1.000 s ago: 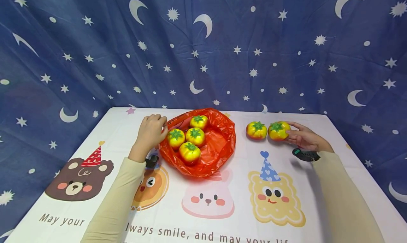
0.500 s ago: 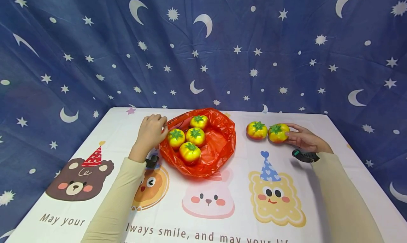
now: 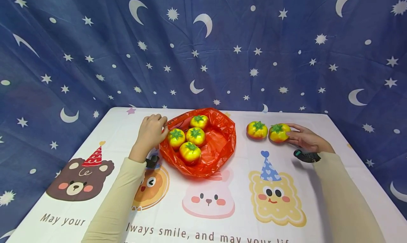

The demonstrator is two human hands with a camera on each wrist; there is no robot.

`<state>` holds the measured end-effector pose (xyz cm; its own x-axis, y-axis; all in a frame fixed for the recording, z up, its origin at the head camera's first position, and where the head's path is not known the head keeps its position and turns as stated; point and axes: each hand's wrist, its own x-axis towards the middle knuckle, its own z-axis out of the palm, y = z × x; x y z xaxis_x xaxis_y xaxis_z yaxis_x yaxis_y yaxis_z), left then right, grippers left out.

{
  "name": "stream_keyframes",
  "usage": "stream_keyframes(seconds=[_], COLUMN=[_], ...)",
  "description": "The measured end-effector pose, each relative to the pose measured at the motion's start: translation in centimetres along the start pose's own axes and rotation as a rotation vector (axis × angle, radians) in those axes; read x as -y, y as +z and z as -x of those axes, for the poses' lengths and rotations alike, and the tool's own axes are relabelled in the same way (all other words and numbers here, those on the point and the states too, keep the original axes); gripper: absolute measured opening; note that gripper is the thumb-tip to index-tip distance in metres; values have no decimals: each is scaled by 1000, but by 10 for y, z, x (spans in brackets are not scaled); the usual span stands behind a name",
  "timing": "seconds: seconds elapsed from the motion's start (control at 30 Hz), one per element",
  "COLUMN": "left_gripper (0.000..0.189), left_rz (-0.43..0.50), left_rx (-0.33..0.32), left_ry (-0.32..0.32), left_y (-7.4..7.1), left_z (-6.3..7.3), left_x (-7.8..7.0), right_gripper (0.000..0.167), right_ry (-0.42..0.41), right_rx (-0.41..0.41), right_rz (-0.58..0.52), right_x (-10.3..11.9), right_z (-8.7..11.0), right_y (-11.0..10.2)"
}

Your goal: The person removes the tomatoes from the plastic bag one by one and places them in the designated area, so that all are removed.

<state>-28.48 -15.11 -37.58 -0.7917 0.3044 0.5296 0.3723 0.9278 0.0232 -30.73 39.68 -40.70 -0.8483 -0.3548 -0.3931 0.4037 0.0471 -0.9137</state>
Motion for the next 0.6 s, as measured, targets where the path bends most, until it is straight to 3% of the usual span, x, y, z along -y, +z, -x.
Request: stream_keyframes(seconds=[0.43, 0.6], left_gripper=[8, 9], left_rz=[-3, -7], left_rx=[11, 19], left_ry=[-4, -8], left_y=[-1, -1], left_z=[-1, -1], left_x=[-1, 0], right_gripper=[30, 28], right_ry=[62, 39], right_rx=[-43, -58], right_rz=[38, -14], right_x=[-3, -3], right_z=[4, 6], right_y=[-9, -8])
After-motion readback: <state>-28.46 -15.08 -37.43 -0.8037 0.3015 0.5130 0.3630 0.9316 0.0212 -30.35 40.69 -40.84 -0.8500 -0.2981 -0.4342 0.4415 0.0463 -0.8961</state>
